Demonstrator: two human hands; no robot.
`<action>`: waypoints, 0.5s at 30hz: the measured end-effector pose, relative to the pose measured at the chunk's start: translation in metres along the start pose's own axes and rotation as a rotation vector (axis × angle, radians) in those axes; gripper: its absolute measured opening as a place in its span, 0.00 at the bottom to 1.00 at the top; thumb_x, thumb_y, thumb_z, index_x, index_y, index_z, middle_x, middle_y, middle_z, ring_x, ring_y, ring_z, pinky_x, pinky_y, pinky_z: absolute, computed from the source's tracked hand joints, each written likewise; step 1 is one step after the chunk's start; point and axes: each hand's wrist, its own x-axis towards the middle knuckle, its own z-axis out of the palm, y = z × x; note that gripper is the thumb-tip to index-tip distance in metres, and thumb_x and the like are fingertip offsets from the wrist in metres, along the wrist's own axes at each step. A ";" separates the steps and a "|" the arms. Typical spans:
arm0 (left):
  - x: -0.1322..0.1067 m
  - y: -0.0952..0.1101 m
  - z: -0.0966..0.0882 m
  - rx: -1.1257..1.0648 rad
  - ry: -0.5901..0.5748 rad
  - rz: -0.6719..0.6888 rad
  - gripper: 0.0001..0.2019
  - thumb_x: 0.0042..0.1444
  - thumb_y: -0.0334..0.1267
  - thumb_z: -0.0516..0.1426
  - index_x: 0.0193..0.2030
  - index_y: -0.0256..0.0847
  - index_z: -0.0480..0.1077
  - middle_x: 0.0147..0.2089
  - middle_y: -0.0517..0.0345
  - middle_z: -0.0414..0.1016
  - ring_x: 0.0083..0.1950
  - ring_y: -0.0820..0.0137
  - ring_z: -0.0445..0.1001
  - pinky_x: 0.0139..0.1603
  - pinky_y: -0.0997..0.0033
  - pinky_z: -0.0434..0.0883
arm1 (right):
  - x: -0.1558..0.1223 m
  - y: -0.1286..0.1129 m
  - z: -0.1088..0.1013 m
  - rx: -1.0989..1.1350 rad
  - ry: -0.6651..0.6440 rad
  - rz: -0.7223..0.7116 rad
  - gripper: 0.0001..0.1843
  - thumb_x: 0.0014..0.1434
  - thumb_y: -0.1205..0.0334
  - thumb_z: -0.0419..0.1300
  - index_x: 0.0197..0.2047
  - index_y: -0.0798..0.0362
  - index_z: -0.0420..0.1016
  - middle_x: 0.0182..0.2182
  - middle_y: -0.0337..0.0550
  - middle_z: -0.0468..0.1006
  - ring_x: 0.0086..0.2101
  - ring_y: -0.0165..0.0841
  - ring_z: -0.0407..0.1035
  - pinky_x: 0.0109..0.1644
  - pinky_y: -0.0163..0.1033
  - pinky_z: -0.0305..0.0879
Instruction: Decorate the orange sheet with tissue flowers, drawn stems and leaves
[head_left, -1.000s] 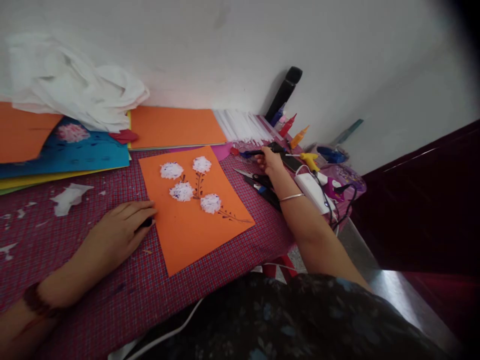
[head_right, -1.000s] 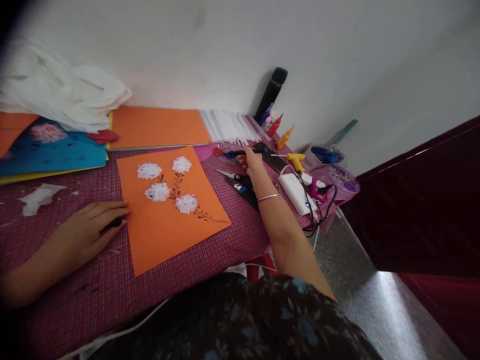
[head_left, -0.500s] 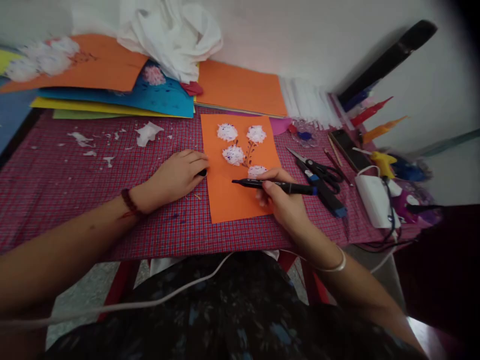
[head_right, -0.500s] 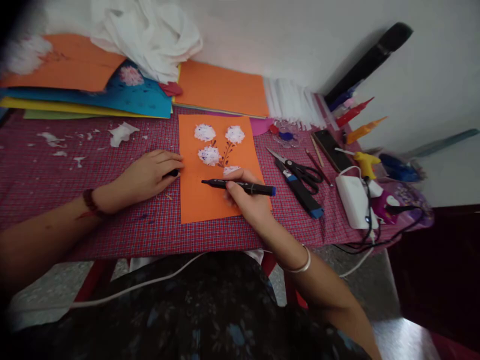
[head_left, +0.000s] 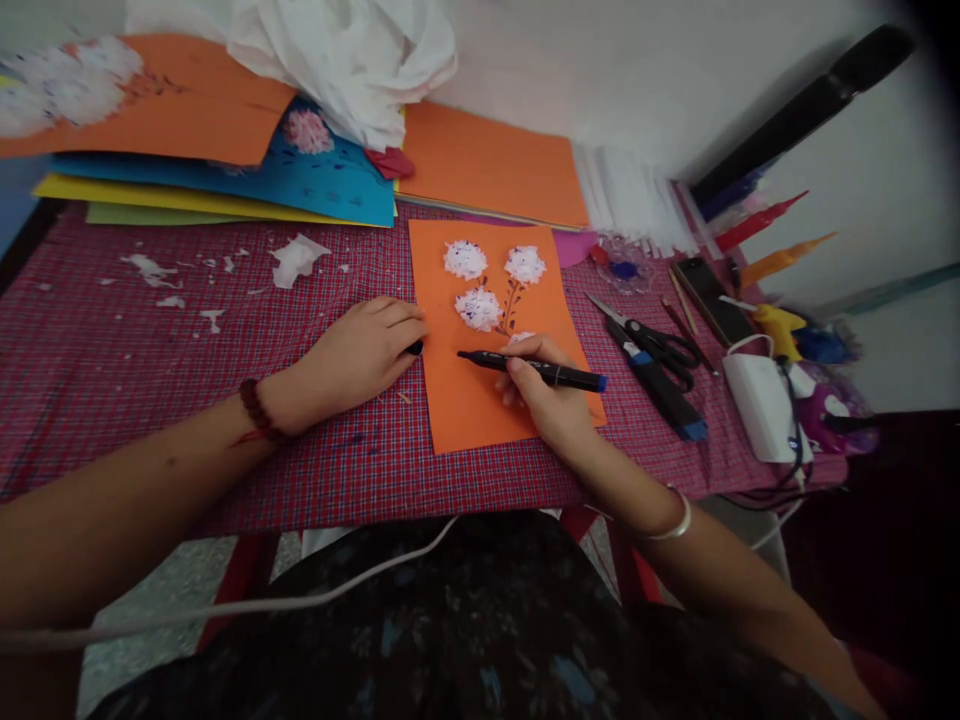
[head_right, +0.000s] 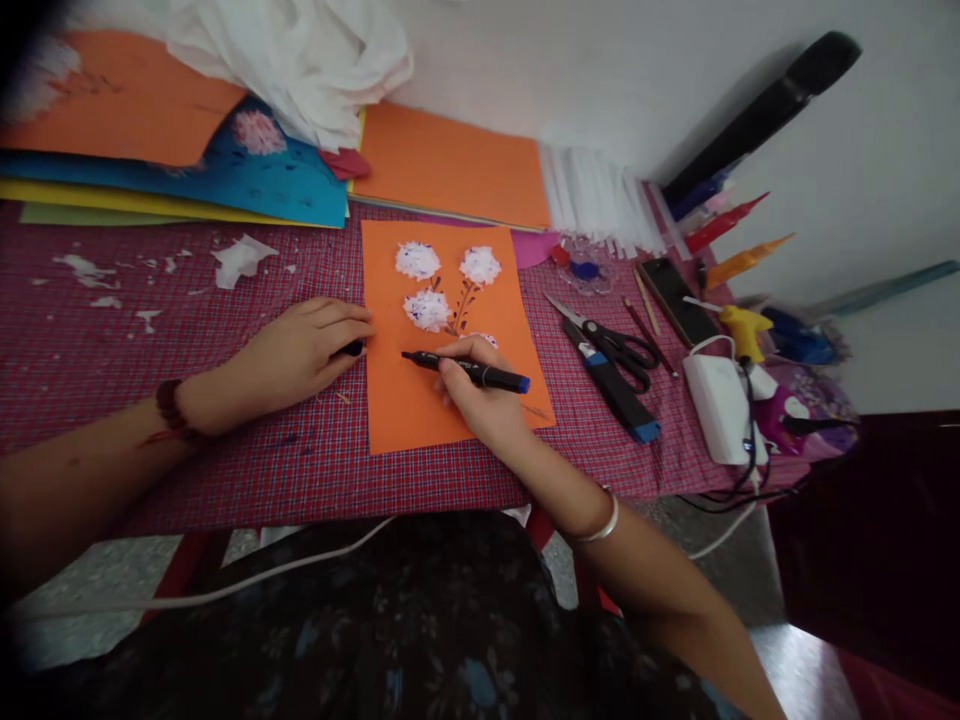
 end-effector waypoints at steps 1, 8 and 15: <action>0.000 0.000 0.000 -0.004 0.001 0.002 0.17 0.68 0.37 0.48 0.56 0.34 0.72 0.60 0.44 0.74 0.61 0.56 0.70 0.65 0.54 0.66 | 0.000 0.000 0.000 -0.007 -0.004 -0.002 0.07 0.61 0.57 0.60 0.39 0.50 0.72 0.24 0.35 0.76 0.20 0.26 0.68 0.26 0.37 0.63; 0.000 0.000 -0.001 0.000 0.008 0.016 0.18 0.68 0.37 0.47 0.55 0.32 0.73 0.59 0.42 0.74 0.60 0.55 0.71 0.65 0.53 0.66 | 0.001 0.001 0.001 -0.085 -0.021 -0.010 0.08 0.61 0.56 0.60 0.40 0.50 0.71 0.24 0.34 0.76 0.21 0.26 0.68 0.28 0.38 0.64; -0.001 0.000 0.001 0.010 0.018 0.022 0.17 0.68 0.37 0.47 0.54 0.33 0.73 0.59 0.43 0.74 0.60 0.56 0.71 0.64 0.53 0.67 | -0.001 -0.004 0.002 -0.075 -0.028 0.021 0.07 0.59 0.57 0.59 0.38 0.51 0.71 0.23 0.35 0.75 0.20 0.26 0.67 0.27 0.38 0.63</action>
